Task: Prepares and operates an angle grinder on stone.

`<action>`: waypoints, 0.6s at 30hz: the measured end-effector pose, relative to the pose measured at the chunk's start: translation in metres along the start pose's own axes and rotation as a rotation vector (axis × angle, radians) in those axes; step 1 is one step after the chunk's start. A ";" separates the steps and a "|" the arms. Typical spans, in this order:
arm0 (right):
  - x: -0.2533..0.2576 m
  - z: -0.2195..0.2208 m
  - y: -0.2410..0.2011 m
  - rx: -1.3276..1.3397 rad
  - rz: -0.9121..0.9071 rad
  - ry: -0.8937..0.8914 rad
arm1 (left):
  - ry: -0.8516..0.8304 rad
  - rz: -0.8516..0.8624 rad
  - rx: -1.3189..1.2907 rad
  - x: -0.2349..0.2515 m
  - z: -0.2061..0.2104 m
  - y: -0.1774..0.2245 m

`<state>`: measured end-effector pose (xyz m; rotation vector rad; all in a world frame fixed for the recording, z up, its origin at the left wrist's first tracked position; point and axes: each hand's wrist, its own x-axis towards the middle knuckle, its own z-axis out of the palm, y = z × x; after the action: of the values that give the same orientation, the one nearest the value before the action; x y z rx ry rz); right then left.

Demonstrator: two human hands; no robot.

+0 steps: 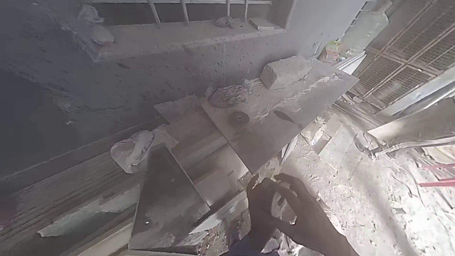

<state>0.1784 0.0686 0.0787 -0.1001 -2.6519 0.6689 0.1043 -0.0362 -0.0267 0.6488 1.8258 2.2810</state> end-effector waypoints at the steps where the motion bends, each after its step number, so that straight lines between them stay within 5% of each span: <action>1: 0.009 0.001 0.002 0.082 -0.027 -0.048 | -0.003 -0.020 0.047 0.001 -0.010 -0.004; 5: 0.075 0.003 0.020 0.104 -0.117 -0.067 | 0.111 0.084 0.299 -0.010 -0.039 -0.031; 8: 0.164 0.009 0.036 -0.014 -0.029 -0.069 | 0.149 -0.013 0.516 -0.018 -0.057 -0.022; 12: 0.264 0.042 0.045 -0.048 0.015 -0.046 | 0.262 -0.176 0.382 -0.033 -0.074 -0.023; 15: 0.260 0.051 -0.006 -0.015 0.037 -0.110 | 0.291 -0.189 0.481 -0.029 -0.084 -0.020; 18: 0.197 0.058 -0.054 -0.213 0.165 -0.449 | 0.330 -0.199 0.508 -0.027 -0.090 -0.024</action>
<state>-0.0241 0.0283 0.1292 -0.2583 -3.1718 0.5023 0.0878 -0.1206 -0.0709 0.1297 2.5283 1.8867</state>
